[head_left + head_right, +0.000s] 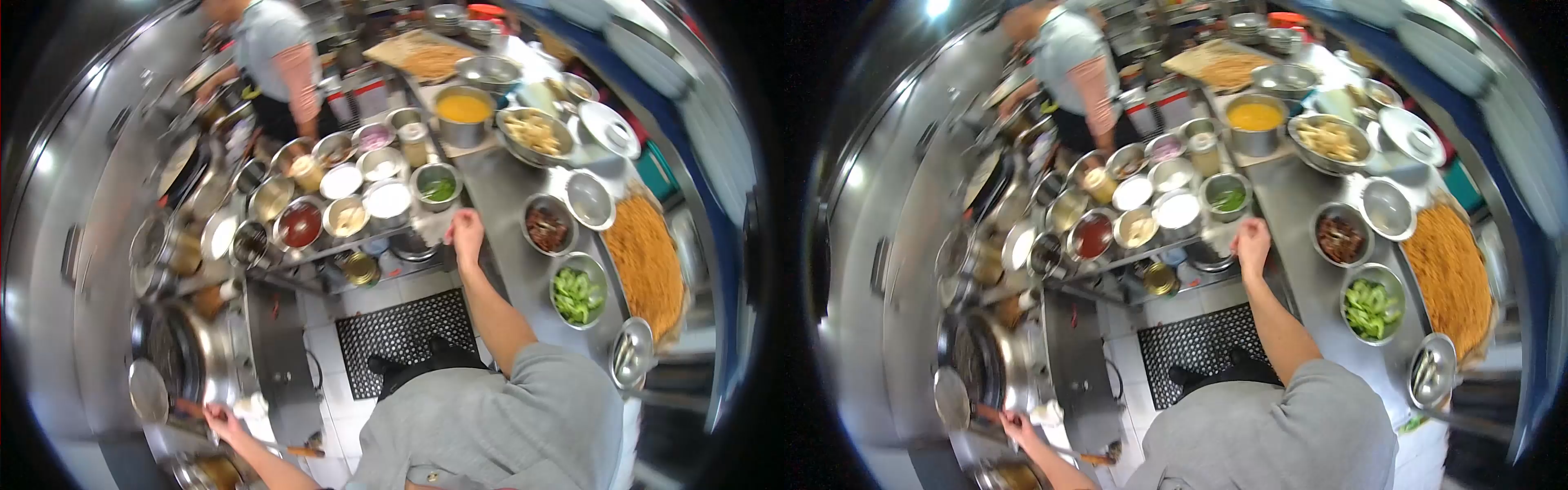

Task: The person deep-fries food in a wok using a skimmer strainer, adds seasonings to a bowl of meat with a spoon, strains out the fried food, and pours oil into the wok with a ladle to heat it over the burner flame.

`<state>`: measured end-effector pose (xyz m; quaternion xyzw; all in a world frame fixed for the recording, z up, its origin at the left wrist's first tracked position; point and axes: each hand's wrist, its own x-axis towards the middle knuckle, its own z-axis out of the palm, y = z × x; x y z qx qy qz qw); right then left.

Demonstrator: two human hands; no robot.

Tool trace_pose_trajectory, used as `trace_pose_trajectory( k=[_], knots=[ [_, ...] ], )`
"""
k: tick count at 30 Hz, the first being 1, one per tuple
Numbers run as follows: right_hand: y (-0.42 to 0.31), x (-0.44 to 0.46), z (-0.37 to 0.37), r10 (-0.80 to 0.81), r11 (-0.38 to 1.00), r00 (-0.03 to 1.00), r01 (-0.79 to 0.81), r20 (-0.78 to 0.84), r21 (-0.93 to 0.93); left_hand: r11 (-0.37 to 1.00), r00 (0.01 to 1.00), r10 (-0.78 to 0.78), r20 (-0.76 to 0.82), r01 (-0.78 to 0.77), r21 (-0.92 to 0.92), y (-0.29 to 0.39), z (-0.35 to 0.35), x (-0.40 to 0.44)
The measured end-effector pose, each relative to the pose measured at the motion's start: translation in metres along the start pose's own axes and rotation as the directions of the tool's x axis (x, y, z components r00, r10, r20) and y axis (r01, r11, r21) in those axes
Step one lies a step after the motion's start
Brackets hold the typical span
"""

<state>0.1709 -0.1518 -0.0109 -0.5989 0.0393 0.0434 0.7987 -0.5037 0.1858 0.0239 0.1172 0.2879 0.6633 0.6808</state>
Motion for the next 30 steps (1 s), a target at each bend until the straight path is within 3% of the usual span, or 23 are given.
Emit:
trace_pose_trajectory(
  k=[1,3,4,5,6,7,8,9,10,11,12,13,15,17,19,21,24,25,26,27,28,29,30],
  knots=[
    [0.041,-0.008,0.008,0.165,0.967,0.975,-0.130,0.150,-0.218,0.998,0.998,0.004,-0.057,-0.001,0.056,-0.004,0.013,-0.012],
    [0.107,0.006,0.007,0.216,0.915,0.971,-0.237,-0.100,-0.327,0.971,0.999,0.034,-0.005,-0.032,0.239,-0.012,0.026,-0.025],
    [0.159,0.042,-0.009,0.039,0.881,0.999,-0.018,0.035,-0.474,0.961,0.998,0.053,-0.035,-0.041,0.273,-0.011,0.026,-0.026],
    [0.144,0.045,0.006,-0.057,0.713,0.998,0.032,-0.013,-0.700,0.966,0.999,0.031,0.028,-0.037,0.254,-0.008,0.018,-0.023],
    [0.165,0.065,0.012,-0.203,0.675,0.978,0.112,-0.037,-0.729,0.956,0.999,0.046,0.008,-0.046,0.290,-0.004,0.019,-0.029],
    [0.162,0.074,0.016,-0.312,0.518,0.950,0.157,-0.015,-0.841,0.930,0.966,0.178,-0.186,-0.103,0.354,-0.011,0.056,-0.053],
    [0.152,0.080,0.022,0.090,0.630,0.994,-0.107,-0.064,-0.769,0.956,0.981,0.169,-0.093,-0.140,0.257,0.000,0.030,-0.036],
    [0.153,0.077,0.024,0.148,0.844,0.987,-0.160,-0.064,-0.513,0.990,0.994,0.109,0.033,-0.111,0.089,0.005,0.025,-0.034],
    [0.151,0.090,0.023,0.051,0.495,0.983,-0.180,-0.178,-0.850,0.996,0.990,0.085,0.111,-0.088,0.024,0.007,0.030,-0.041],
    [0.149,0.088,0.027,-0.063,0.399,0.965,-0.209,-0.254,-0.893,0.996,0.996,0.090,-0.009,-0.090,0.002,0.007,0.043,-0.051],
    [0.154,0.086,0.029,0.049,0.678,0.956,-0.244,-0.288,-0.694,0.996,0.996,0.079,0.039,-0.081,0.038,0.013,0.042,-0.056],
    [0.197,0.127,0.015,0.332,0.707,0.935,-0.333,-0.123,-0.624,0.990,0.991,0.135,0.013,-0.136,0.048,0.021,0.050,-0.063],
    [0.172,0.090,0.034,0.394,0.843,0.877,-0.465,-0.276,-0.272,0.977,0.981,0.185,0.065,-0.191,0.091,0.054,0.050,-0.057],
    [0.178,0.092,0.034,0.617,0.717,0.780,-0.611,-0.104,-0.335,0.941,0.970,0.242,0.025,-0.241,0.239,0.099,0.051,-0.039],
    [0.173,0.065,0.042,0.433,0.684,0.719,-0.655,-0.544,-0.321,0.813,0.951,0.309,0.014,-0.271,0.515,0.152,0.055,-0.017],
    [0.181,0.031,0.042,0.460,0.649,0.827,-0.561,-0.322,-0.513,0.696,0.891,0.442,-0.101,-0.270,0.665,0.190,0.053,0.010],
    [0.229,-0.054,0.076,0.626,0.474,0.778,-0.333,0.046,-0.815,0.179,0.777,0.611,-0.150,0.048,0.983,0.226,0.013,0.059],
    [0.246,-0.087,0.084,0.687,0.418,0.713,-0.229,0.141,-0.879,0.024,0.698,0.697,-0.166,0.209,0.978,0.232,0.012,0.068],
    [0.263,-0.118,0.096,0.783,0.344,0.591,-0.152,0.194,-0.926,-0.266,0.656,0.755,-0.007,0.315,0.911,0.242,-0.023,0.097],
    [0.277,-0.148,0.111,0.863,0.282,0.452,-0.061,0.226,-0.957,-0.274,0.649,0.760,-0.034,0.367,0.889,0.241,-0.049,0.120],
    [0.271,-0.201,0.131,0.866,0.262,0.430,0.041,0.254,-0.964,-0.278,0.640,0.766,-0.064,0.418,0.865,0.240,-0.072,0.139],
    [0.282,-0.232,0.149,0.885,0.254,0.266,0.412,0.382,-0.875,-0.281,0.628,0.773,-0.091,0.468,0.838,0.242,-0.084,0.151],
    [0.274,-0.273,0.168,0.881,0.354,0.068,0.563,0.468,-0.747,-0.179,0.665,0.714,-0.219,0.475,0.862,0.243,-0.079,0.149]
  ],
)
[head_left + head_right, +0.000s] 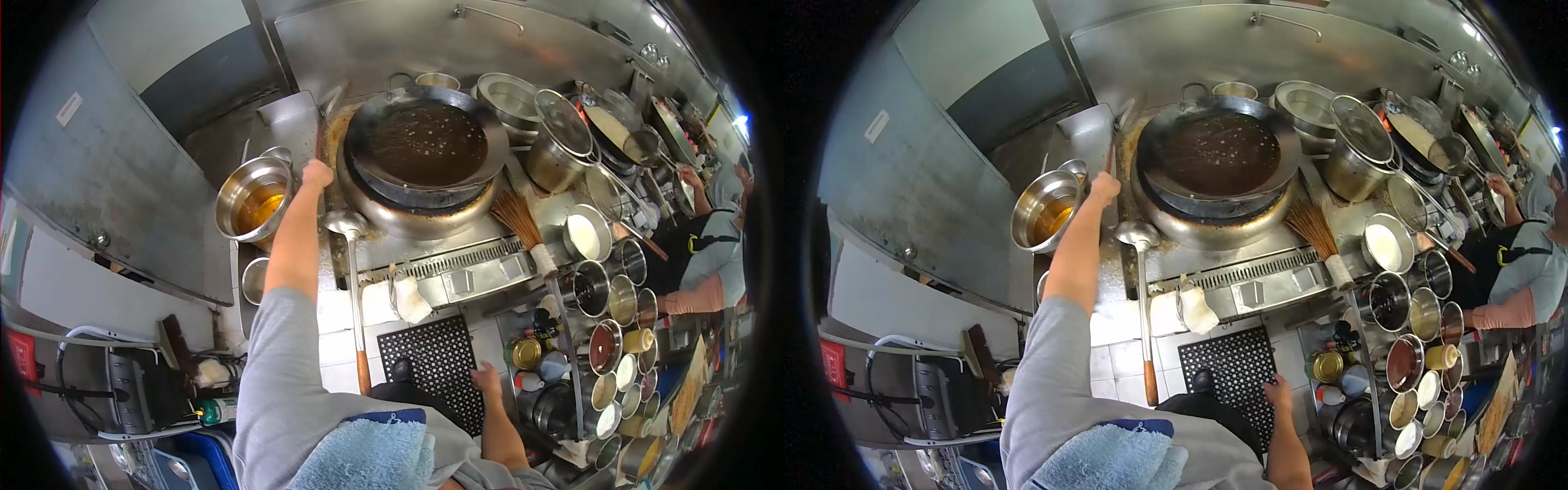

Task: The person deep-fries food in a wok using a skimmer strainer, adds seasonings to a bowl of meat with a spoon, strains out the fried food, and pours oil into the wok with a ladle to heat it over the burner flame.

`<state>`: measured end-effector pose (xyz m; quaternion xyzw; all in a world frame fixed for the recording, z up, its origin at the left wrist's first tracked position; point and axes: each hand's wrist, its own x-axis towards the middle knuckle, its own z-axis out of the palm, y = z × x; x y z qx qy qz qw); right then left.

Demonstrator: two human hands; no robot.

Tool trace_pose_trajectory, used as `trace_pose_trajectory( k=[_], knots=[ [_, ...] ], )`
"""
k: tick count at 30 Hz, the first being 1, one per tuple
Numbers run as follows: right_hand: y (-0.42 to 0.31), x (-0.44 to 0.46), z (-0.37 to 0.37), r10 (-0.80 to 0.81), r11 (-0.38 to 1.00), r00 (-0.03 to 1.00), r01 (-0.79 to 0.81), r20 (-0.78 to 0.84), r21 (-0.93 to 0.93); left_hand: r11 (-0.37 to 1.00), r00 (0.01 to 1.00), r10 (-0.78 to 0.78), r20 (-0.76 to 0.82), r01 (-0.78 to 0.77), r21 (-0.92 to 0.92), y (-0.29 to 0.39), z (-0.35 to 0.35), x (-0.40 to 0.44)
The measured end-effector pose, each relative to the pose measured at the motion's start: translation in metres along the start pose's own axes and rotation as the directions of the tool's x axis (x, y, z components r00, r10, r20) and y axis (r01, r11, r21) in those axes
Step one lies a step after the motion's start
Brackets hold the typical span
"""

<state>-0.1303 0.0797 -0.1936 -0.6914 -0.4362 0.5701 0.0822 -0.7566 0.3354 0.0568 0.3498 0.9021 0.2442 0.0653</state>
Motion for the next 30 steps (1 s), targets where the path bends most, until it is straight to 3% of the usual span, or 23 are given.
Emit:
trace_pose_trajectory(
  k=[1,2,4,6,8,9,10,12,13,14,15,17,20,21,23,24,27,30],
  knots=[
    [0.020,0.045,0.035,-0.284,0.955,0.958,0.286,0.040,-0.079,0.994,0.989,-0.073,0.125,0.082,-0.066,0.011,-0.012,-0.013],
    [-0.031,0.023,0.056,-0.248,0.967,0.952,0.254,0.178,-0.009,0.977,0.958,-0.138,0.252,0.173,-0.121,0.017,-0.022,-0.025],
    [-0.118,-0.030,0.093,-0.192,0.979,0.872,0.135,0.451,0.156,0.958,0.969,-0.135,0.207,0.181,-0.222,0.015,-0.031,-0.037],
    [-0.158,-0.056,0.127,-0.213,0.977,0.764,0.164,0.609,0.136,0.931,0.984,-0.131,0.124,0.165,-0.326,0.006,-0.035,-0.053],
    [-0.171,-0.061,0.160,-0.164,0.959,0.730,0.276,0.663,-0.068,0.923,0.998,-0.057,0.033,0.066,-0.379,-0.013,-0.035,-0.071],
    [-0.182,-0.062,0.168,-0.267,0.842,0.666,0.513,0.696,-0.168,0.917,1.000,-0.028,-0.010,0.021,-0.399,-0.026,-0.034,-0.083],
    [-0.190,-0.062,0.174,-0.347,0.784,0.594,0.609,0.726,-0.123,0.894,0.998,-0.001,-0.055,-0.024,-0.448,-0.040,-0.033,-0.100],
    [-0.199,-0.054,0.192,-0.120,0.927,0.627,0.349,0.770,-0.139,0.854,0.995,0.045,-0.091,-0.085,-0.513,-0.049,-0.055,-0.156],
    [-0.210,-0.061,0.194,-0.028,0.987,0.624,0.142,0.781,-0.078,0.839,0.994,0.064,-0.084,-0.100,-0.535,-0.050,-0.068,-0.191],
    [-0.213,-0.071,0.197,-0.039,0.997,0.649,-0.020,0.760,0.068,0.836,0.996,0.043,-0.078,-0.079,-0.543,-0.061,-0.069,-0.222],
    [-0.211,-0.065,0.202,-0.045,0.957,0.530,-0.221,0.847,0.190,0.831,0.997,0.028,-0.078,-0.067,-0.553,-0.070,-0.070,-0.252],
    [-0.228,-0.083,0.196,0.030,0.875,0.449,-0.443,0.893,0.193,0.832,0.997,-0.013,-0.072,-0.029,-0.553,-0.084,-0.074,-0.307],
    [-0.228,-0.097,0.191,-0.175,0.959,0.622,-0.067,0.763,0.275,0.862,0.990,-0.048,-0.130,-0.024,-0.507,-0.090,-0.075,-0.381],
    [-0.240,-0.122,0.176,-0.294,0.938,0.777,0.122,0.556,0.325,0.880,0.989,-0.059,-0.137,-0.013,-0.475,-0.089,-0.076,-0.403],
    [-0.245,-0.119,0.145,-0.405,0.903,0.737,0.229,0.542,0.363,0.895,0.990,-0.084,-0.114,0.024,-0.446,-0.093,-0.069,-0.436],
    [-0.247,-0.116,0.124,-0.381,0.906,0.716,0.164,0.585,0.389,0.900,0.990,-0.094,-0.101,0.041,-0.434,-0.095,-0.063,-0.451],
    [-0.228,-0.103,0.054,-0.450,0.893,0.705,0.352,0.549,0.280,0.869,0.985,-0.087,-0.152,0.000,-0.494,-0.092,-0.042,-0.490],
    [-0.198,-0.091,-0.025,-0.491,0.859,0.654,0.473,0.575,0.195,0.624,0.966,-0.217,0.138,0.246,-0.742,-0.084,-0.031,-0.518]
  ],
)
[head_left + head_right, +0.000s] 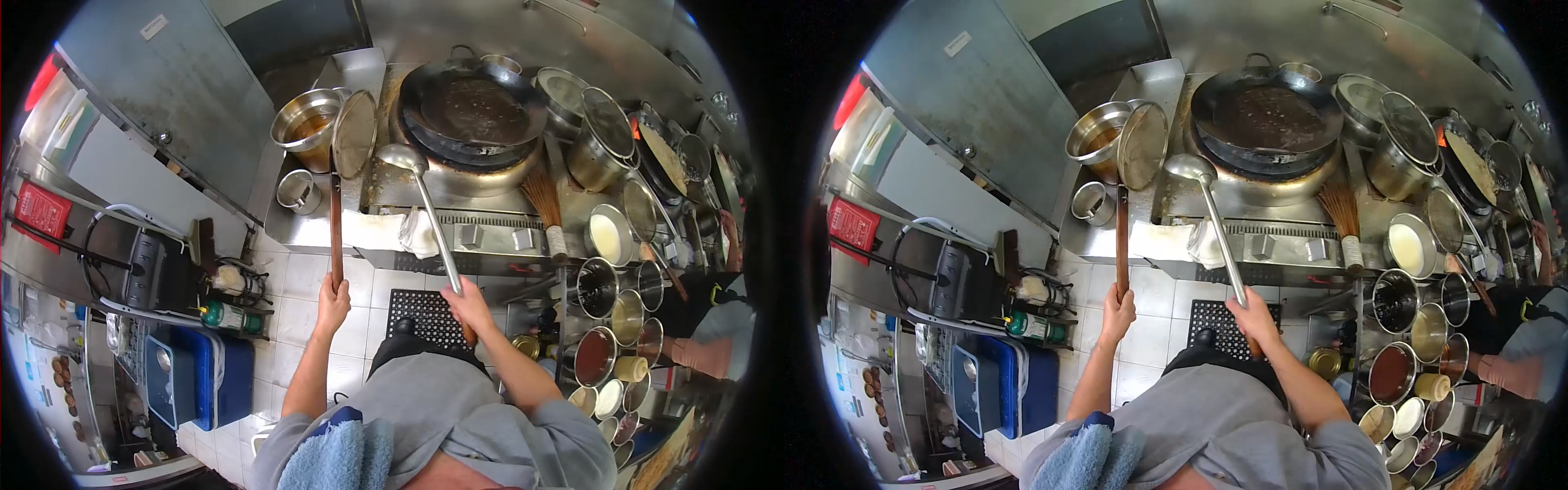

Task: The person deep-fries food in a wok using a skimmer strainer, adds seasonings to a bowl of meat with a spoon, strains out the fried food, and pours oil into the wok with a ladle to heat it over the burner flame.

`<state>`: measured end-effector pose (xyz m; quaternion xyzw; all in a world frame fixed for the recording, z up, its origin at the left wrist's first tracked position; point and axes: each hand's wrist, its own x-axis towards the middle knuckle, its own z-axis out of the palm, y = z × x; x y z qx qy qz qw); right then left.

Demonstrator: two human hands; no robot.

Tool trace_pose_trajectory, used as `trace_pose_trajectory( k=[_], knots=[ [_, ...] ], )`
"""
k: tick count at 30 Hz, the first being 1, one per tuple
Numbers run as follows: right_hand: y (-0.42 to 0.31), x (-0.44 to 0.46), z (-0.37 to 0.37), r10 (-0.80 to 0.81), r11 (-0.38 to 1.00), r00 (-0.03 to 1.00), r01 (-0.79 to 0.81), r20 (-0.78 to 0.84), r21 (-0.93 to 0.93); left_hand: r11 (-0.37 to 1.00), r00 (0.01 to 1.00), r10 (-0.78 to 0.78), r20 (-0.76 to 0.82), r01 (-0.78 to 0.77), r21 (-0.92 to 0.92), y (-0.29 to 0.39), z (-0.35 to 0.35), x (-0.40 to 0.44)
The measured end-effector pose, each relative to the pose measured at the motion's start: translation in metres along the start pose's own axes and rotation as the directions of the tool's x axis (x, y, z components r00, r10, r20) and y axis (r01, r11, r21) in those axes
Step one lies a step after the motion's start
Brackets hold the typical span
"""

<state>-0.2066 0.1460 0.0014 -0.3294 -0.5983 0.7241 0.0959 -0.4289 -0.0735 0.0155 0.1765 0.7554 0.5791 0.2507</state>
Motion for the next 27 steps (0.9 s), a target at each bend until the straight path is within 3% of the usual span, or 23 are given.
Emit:
trace_pose_trajectory(
  k=[2,5,6,8,9,10,12,13,15,19,20,21,22,25,27],
  knots=[
    [-0.008,-0.033,-0.030,-0.011,0.994,1.000,0.009,-0.011,-0.107,0.988,0.993,-0.084,0.083,0.093,-0.120,0.011,0.012,-0.012],
    [-0.023,-0.050,-0.051,-0.100,0.974,0.989,0.075,0.112,0.213,0.975,0.980,-0.095,0.173,0.127,-0.183,0.018,0.021,-0.014],
    [-0.036,-0.046,-0.055,-0.164,0.962,0.978,0.128,0.131,0.243,0.963,0.975,-0.092,0.202,0.139,-0.229,0.016,0.023,-0.010],
    [-0.082,-0.032,-0.060,-0.292,0.913,0.956,0.273,0.018,0.303,0.955,0.959,-0.101,0.265,0.169,-0.246,0.003,0.022,0.001],
    [-0.104,-0.022,-0.068,-0.237,0.937,0.971,0.236,-0.025,0.257,0.946,0.946,-0.130,0.297,0.208,-0.250,-0.004,0.020,0.004],
    [-0.126,-0.014,-0.074,-0.290,0.942,0.952,0.302,-0.094,0.149,0.938,0.932,-0.156,0.327,0.243,-0.247,-0.008,0.017,0.009],
    [-0.151,0.016,-0.103,-0.358,0.927,0.934,0.358,-0.022,0.116,0.907,0.899,-0.186,0.397,0.312,-0.282,-0.013,0.002,0.018],
    [-0.169,0.023,-0.113,-0.311,0.940,0.949,0.315,-0.052,0.134,0.920,0.895,-0.193,0.403,0.307,-0.242,-0.015,-0.006,0.022],
    [-0.187,0.048,-0.137,-0.360,0.931,0.924,0.347,-0.132,-0.109,0.936,0.884,-0.213,0.417,0.307,-0.172,-0.023,-0.018,0.028],
    [-0.224,0.091,-0.170,-0.315,0.905,0.934,0.242,-0.169,-0.351,0.934,0.894,-0.357,0.271,0.350,0.074,-0.031,-0.026,0.041],
    [-0.225,0.105,-0.177,-0.278,0.911,0.946,0.203,-0.169,-0.358,0.924,0.973,-0.199,0.115,0.147,0.353,-0.037,-0.025,0.044],
    [-0.224,0.116,-0.181,-0.240,0.916,0.955,0.164,-0.172,-0.365,0.786,1.000,0.018,0.018,-0.026,0.618,-0.039,-0.017,0.048],
    [-0.225,0.122,-0.179,-0.240,0.925,0.955,0.171,-0.174,-0.339,0.618,0.943,0.331,0.002,-0.219,0.755,-0.025,-0.004,0.052],
    [-0.227,0.138,-0.167,-0.177,0.971,0.971,0.145,-0.160,-0.192,0.656,0.938,0.330,0.106,-0.308,0.689,0.005,0.031,0.081],
    [-0.226,0.153,-0.160,-0.140,0.987,0.982,0.128,-0.128,-0.099,0.670,0.876,0.441,0.195,-0.466,0.579,0.022,0.066,0.092]
  ],
)
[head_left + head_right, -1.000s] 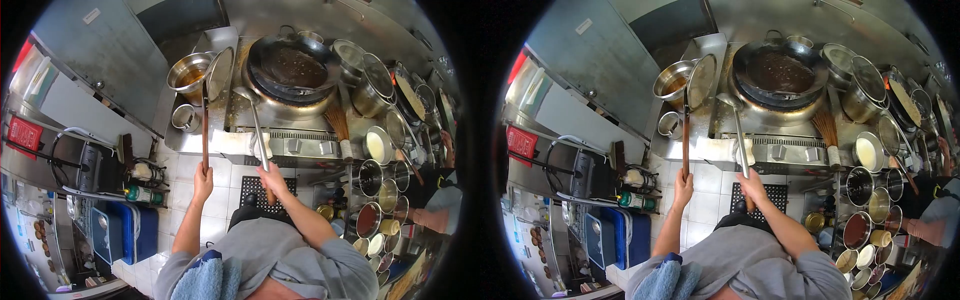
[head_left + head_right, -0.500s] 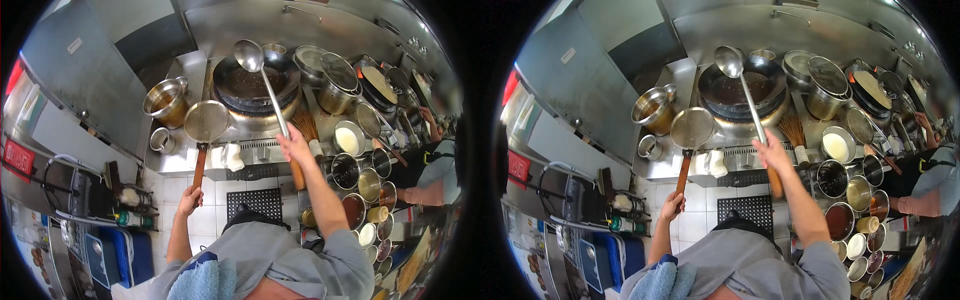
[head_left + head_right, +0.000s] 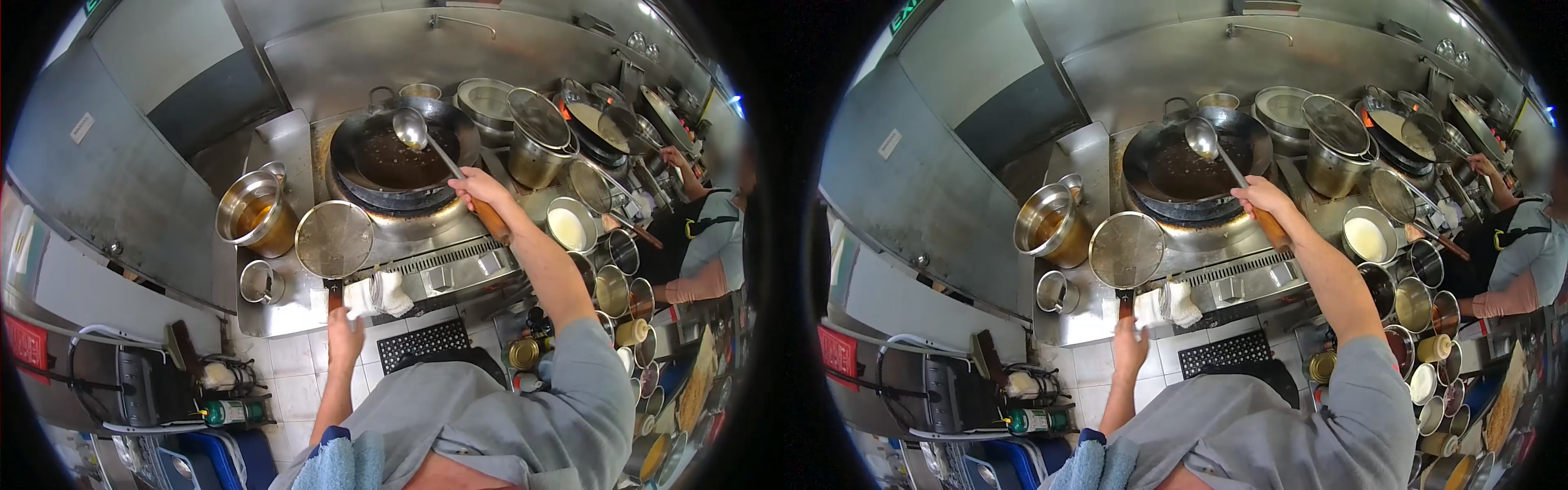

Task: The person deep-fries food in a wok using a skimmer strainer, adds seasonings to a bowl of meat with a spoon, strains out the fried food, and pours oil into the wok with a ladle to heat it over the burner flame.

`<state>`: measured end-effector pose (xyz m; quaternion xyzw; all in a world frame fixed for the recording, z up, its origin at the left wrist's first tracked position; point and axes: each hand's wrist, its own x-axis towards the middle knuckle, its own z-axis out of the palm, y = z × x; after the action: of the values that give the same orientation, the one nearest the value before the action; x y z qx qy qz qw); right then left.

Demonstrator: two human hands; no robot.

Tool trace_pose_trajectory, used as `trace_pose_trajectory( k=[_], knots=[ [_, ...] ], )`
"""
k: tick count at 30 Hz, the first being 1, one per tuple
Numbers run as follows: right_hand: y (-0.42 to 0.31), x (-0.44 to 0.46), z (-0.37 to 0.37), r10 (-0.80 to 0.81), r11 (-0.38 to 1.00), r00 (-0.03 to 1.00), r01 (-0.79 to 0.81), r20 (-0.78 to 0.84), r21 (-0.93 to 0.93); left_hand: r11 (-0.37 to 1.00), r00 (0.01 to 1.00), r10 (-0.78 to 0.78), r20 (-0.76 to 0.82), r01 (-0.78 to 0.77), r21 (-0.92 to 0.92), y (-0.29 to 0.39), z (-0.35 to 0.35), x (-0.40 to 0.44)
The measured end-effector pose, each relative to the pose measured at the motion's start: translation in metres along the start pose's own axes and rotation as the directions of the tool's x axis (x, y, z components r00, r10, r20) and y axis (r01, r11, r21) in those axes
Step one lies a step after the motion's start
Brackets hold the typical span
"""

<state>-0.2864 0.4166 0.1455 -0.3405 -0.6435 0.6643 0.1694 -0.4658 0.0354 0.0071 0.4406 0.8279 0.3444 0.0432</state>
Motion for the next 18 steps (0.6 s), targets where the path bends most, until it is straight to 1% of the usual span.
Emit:
trace_pose_trajectory(
  k=[2,3,4,5,6,8,10,11,12,14,17,18],
  knots=[
    [-0.007,0.005,0.012,0.043,0.990,0.998,-0.048,0.040,0.129,0.993,0.990,0.117,0.074,-0.116,-0.008,0.015,0.027,0.018],
    [-0.014,0.001,0.020,0.039,0.963,0.994,-0.065,0.103,0.261,0.993,0.991,0.114,0.070,-0.113,-0.019,0.024,0.039,0.024],
    [-0.014,0.004,0.022,0.084,0.894,0.987,-0.134,0.134,0.427,0.994,0.992,0.109,0.065,-0.107,-0.028,0.033,0.051,0.029],
    [-0.015,0.008,0.024,0.121,0.793,0.977,-0.201,0.175,0.576,0.994,0.993,0.103,0.056,-0.101,-0.037,0.039,0.059,0.034],
    [-0.015,0.011,0.026,0.149,0.661,0.963,-0.265,0.222,0.702,0.997,0.994,0.069,0.084,-0.071,0.020,0.042,0.066,0.037],
    [-0.015,0.019,0.028,0.115,0.346,0.908,-0.417,0.403,0.840,0.991,0.991,0.000,0.136,-0.018,0.135,0.047,0.077,0.043],
    [-0.023,0.023,0.021,0.010,-0.003,0.849,-0.528,0.528,0.849,0.978,0.981,-0.118,0.152,0.088,0.190,0.048,0.079,0.047],
    [-0.024,0.024,0.018,-0.028,-0.120,0.841,-0.539,0.540,0.834,0.967,0.972,-0.172,0.161,0.135,0.218,0.048,0.080,0.048],
    [-0.029,0.020,0.016,-0.051,-0.150,0.840,-0.542,0.541,0.827,0.959,0.980,-0.154,0.123,0.118,0.256,0.046,0.083,0.047],
    [-0.039,0.013,0.010,-0.066,-0.215,0.837,-0.544,0.543,0.811,0.961,0.970,-0.179,0.163,0.136,0.242,0.036,0.089,0.048],
    [-0.062,-0.001,-0.005,-0.091,-0.199,0.856,-0.517,0.509,0.833,0.966,0.958,-0.215,0.188,0.181,0.185,0.027,0.100,0.049],
    [-0.070,-0.005,-0.013,-0.116,-0.198,0.857,-0.516,0.503,0.833,0.958,0.952,-0.232,0.199,0.188,0.214,0.030,0.099,0.052]
  ],
)
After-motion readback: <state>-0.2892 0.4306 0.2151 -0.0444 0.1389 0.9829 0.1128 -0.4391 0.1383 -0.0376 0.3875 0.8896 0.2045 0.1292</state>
